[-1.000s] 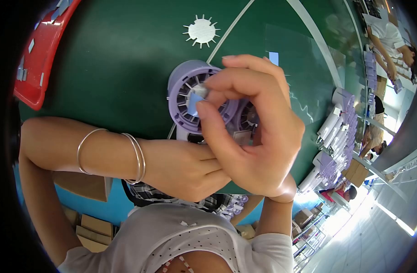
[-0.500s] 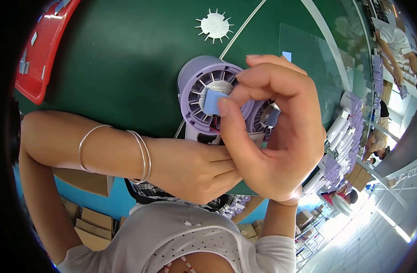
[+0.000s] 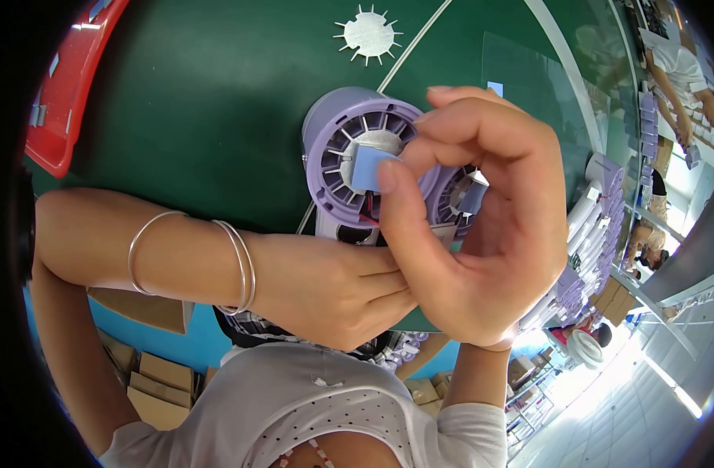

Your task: The person assembles handheld fans by hand, attaching battery packs and motor components to plastic casings.

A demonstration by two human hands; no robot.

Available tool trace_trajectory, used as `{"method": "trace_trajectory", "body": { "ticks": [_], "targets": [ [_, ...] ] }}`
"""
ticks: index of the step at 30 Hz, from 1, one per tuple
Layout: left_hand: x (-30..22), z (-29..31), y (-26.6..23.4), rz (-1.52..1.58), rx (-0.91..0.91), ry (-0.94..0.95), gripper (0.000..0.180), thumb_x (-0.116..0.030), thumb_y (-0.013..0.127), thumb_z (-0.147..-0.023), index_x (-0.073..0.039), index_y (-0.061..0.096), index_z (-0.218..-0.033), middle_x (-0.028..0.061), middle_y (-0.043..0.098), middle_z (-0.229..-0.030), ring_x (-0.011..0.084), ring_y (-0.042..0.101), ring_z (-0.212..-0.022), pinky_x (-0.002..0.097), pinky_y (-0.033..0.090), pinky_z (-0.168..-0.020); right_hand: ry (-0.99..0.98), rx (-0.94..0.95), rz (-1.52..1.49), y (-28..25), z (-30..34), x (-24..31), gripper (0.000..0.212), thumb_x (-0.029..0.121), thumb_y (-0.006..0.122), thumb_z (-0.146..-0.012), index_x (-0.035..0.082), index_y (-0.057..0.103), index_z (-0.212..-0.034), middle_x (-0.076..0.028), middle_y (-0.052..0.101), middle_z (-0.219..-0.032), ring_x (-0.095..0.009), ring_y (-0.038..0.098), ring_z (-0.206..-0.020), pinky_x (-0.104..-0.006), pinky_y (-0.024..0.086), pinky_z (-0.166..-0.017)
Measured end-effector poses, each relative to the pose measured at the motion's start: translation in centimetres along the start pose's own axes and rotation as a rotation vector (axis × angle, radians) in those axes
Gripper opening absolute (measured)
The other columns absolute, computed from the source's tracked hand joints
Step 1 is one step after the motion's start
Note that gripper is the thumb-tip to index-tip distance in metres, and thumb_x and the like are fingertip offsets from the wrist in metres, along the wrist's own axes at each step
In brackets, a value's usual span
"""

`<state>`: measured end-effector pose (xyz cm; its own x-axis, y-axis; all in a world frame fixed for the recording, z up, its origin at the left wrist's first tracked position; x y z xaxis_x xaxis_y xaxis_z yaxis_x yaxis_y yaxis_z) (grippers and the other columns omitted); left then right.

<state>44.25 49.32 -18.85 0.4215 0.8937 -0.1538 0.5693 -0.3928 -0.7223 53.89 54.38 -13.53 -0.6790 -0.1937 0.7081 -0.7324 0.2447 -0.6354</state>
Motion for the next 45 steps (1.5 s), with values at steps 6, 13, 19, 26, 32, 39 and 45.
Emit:
{"method": "trace_trajectory", "body": {
  "ticks": [6, 13, 19, 26, 32, 39, 45],
  "targets": [
    [0.0, 0.1, 0.0, -0.007, -0.003, -0.01, 0.035, -0.025, 0.059, -0.079, 0.003, 0.076, -0.09, 0.0245, 0.07, -0.11, 0.0374, 0.065, -0.109, 0.0463, 0.043, -0.108, 0.019, -0.007, -0.003, 0.0, 0.1, -0.1, 0.036, -0.01, 0.072, -0.077, -0.007, 0.055, -0.11, -0.015, 0.066, -0.088, -0.022, 0.064, -0.097, -0.0424, 0.039, -0.106],
    [0.0, 0.0, 0.2, -0.033, -0.011, 0.002, 0.036, -0.025, 0.059, -0.078, 0.005, 0.075, -0.091, 0.0254, 0.07, -0.11, 0.0378, 0.065, -0.108, 0.0462, 0.044, -0.107, -0.001, 0.024, 0.038, -0.1, 0.1, -0.1, 0.031, -0.012, 0.072, -0.076, -0.007, 0.057, -0.104, -0.019, 0.065, -0.096, -0.022, 0.064, -0.094, -0.0387, 0.044, -0.1],
    [0.0, 0.0, 0.2, 0.044, 0.005, 0.014, 0.035, -0.026, 0.06, -0.077, 0.005, 0.074, -0.088, 0.0248, 0.07, -0.107, 0.0378, 0.065, -0.107, 0.047, 0.045, -0.106, -0.081, 0.047, 0.316, 0.1, 0.2, 1.1, 0.029, -0.013, 0.072, -0.074, -0.005, 0.058, -0.099, -0.015, 0.064, -0.091, -0.025, 0.064, -0.099, -0.0368, 0.048, -0.093],
    [0.1, -0.4, -0.2, 0.012, 0.03, 0.027, 0.036, -0.026, 0.061, -0.075, 0.004, 0.074, -0.088, 0.0232, 0.07, -0.104, 0.0371, 0.064, -0.106, 0.0458, 0.045, -0.106, -0.155, 0.058, 0.339, -0.1, 0.1, 1.4, 0.029, -0.01, 0.073, -0.074, -0.004, 0.059, -0.099, -0.01, 0.063, -0.084, -0.034, 0.062, -0.109, -0.0427, 0.046, -0.097],
    [0.3, -0.6, -0.4, 0.005, 0.063, 0.025, 0.036, -0.026, 0.061, -0.075, 0.005, 0.074, -0.089, 0.0239, 0.069, -0.106, 0.0374, 0.064, -0.107, 0.0446, 0.044, -0.106, -0.193, 0.032, 0.386, -0.3, -0.1, 1.9, 0.028, -0.005, 0.074, -0.075, -0.003, 0.06, -0.099, -0.01, 0.064, -0.084, -0.034, 0.062, -0.109, -0.0448, 0.044, -0.099],
    [0.1, -1.7, -0.7, -0.007, 0.004, 0.008, 0.043, -0.024, 0.057, -0.083, 0.01, 0.07, -0.105, 0.0229, 0.067, -0.119, 0.0341, 0.062, -0.119, 0.042, 0.043, -0.11, 0.083, -0.299, 0.175, -8.5, 0.4, 1.1, 0.027, -0.006, 0.064, -0.082, -0.01, 0.06, -0.108, -0.022, 0.067, -0.106, -0.024, 0.064, -0.1, -0.0369, 0.049, -0.093],
    [-0.1, -3.1, -0.8, -0.016, 0.044, 0.02, 0.04, -0.021, 0.055, -0.085, 0.008, 0.069, -0.108, 0.0199, 0.068, -0.118, 0.0319, 0.062, -0.121, 0.0406, 0.045, -0.109, 0.027, -0.336, 0.096, -11.3, 5.1, -1.0, 0.032, -0.003, 0.068, -0.078, -0.005, 0.062, -0.109, -0.019, 0.066, -0.106, -0.028, 0.063, -0.102, -0.0438, 0.049, -0.096]
  ]
}}
Point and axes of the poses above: each hand's wrist, its own z-axis away from the middle knuckle, its own y-axis out of the palm, x = y × z, the point moved 7 cm from there along -z, towards the middle knuckle
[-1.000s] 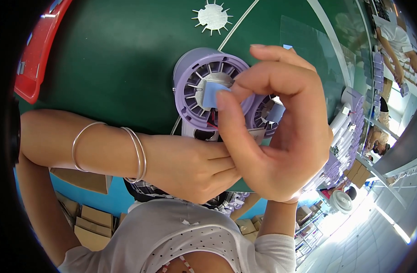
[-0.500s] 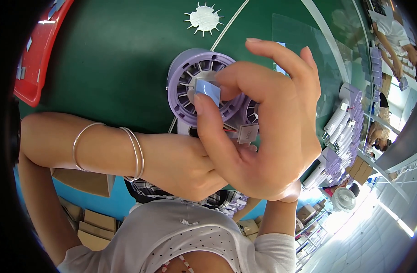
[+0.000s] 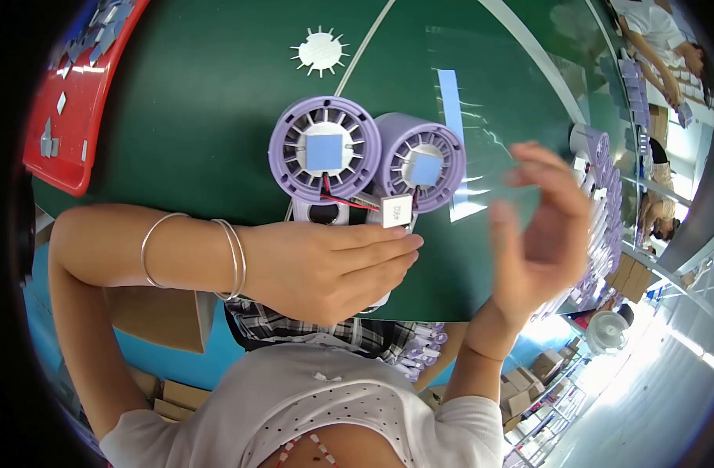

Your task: The person assembles handheld fans by hand, attaching battery packs and motor components to plastic casings.

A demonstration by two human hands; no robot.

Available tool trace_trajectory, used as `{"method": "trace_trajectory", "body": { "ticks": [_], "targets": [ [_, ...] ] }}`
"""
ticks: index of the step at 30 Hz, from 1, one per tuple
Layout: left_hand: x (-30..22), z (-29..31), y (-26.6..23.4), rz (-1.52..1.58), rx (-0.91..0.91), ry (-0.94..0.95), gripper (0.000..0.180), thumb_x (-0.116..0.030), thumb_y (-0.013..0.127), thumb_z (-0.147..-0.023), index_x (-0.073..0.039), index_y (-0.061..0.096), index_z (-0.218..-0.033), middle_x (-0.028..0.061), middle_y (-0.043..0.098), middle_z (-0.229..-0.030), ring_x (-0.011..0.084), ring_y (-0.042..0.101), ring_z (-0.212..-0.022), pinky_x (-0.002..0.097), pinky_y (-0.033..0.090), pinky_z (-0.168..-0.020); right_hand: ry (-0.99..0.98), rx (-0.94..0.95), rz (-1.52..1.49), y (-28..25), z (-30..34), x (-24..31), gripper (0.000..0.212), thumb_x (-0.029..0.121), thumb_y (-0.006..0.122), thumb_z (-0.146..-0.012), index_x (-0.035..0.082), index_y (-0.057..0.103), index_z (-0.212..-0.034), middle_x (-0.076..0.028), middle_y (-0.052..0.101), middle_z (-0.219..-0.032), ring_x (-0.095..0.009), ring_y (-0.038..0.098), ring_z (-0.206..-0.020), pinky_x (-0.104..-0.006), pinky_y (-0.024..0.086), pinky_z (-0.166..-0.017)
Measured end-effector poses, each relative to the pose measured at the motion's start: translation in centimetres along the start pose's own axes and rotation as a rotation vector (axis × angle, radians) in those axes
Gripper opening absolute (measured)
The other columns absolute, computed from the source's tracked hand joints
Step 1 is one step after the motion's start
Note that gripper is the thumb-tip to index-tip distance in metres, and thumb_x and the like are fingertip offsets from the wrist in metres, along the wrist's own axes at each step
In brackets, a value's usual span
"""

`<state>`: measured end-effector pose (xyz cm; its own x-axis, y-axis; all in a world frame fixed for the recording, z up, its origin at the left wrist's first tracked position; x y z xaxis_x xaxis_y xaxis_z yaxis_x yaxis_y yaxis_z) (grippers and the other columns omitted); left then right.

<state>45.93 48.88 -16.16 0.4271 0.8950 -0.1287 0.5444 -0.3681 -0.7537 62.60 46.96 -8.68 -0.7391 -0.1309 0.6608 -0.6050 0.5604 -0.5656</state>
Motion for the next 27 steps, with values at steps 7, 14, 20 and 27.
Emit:
{"method": "trace_trajectory", "body": {
  "ticks": [7, 14, 20, 27],
  "targets": [
    [0.0, -2.8, 0.0, 0.012, 0.009, -0.004, 0.036, -0.017, 0.057, -0.083, 0.006, 0.07, -0.108, 0.0187, 0.068, -0.116, 0.0299, 0.064, -0.115, 0.0402, 0.047, -0.107, -0.127, 0.149, 0.139, 0.4, 2.9, 0.4, 0.04, -0.003, 0.075, -0.068, 0.0, 0.067, -0.107, -0.015, 0.063, -0.106, -0.034, 0.061, -0.102, -0.0465, 0.048, -0.092],
    [-0.4, -4.7, -0.6, 0.067, -0.014, -0.007, 0.034, -0.015, 0.062, -0.08, 0.003, 0.071, -0.106, 0.0157, 0.07, -0.108, 0.0271, 0.068, -0.103, 0.0394, 0.052, -0.099, -0.197, 0.222, 0.354, -0.3, 1.4, 2.5, 0.039, 0.011, 0.082, -0.065, 0.007, 0.073, -0.102, -0.005, 0.062, -0.104, -0.027, 0.058, -0.103, -0.0478, 0.036, -0.099],
    [-0.8, -5.2, -1.6, 0.072, -0.09, 0.013, 0.028, -0.013, 0.065, -0.077, 0.002, 0.072, -0.1, 0.0126, 0.07, -0.106, 0.0252, 0.069, -0.101, 0.0385, 0.055, -0.094, -0.231, 0.257, 0.329, -0.2, 0.4, 3.5, 0.038, 0.01, 0.083, -0.063, 0.008, 0.073, -0.1, -0.003, 0.063, -0.097, -0.025, 0.058, -0.097, -0.0416, 0.039, -0.093],
    [-0.7, -4.3, -1.4, 0.031, -0.059, 0.013, 0.026, -0.014, 0.066, -0.079, 0.002, 0.071, -0.098, 0.0127, 0.07, -0.104, 0.0262, 0.068, -0.102, 0.039, 0.055, -0.095, -0.135, 0.171, 0.268, -0.3, 0.9, 2.6, 0.039, 0.012, 0.085, -0.062, 0.009, 0.072, -0.099, -0.001, 0.064, -0.089, -0.024, 0.06, -0.088, -0.0397, 0.04, -0.089]
  ]
}}
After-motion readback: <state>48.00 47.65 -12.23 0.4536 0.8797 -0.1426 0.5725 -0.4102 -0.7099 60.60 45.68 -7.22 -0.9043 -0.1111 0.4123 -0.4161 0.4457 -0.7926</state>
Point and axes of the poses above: each hand's wrist, its own z-axis away from the middle knuckle, its own y-axis out of the palm, x = y × z, the point moved 7 cm from there along -z, towards the middle knuckle
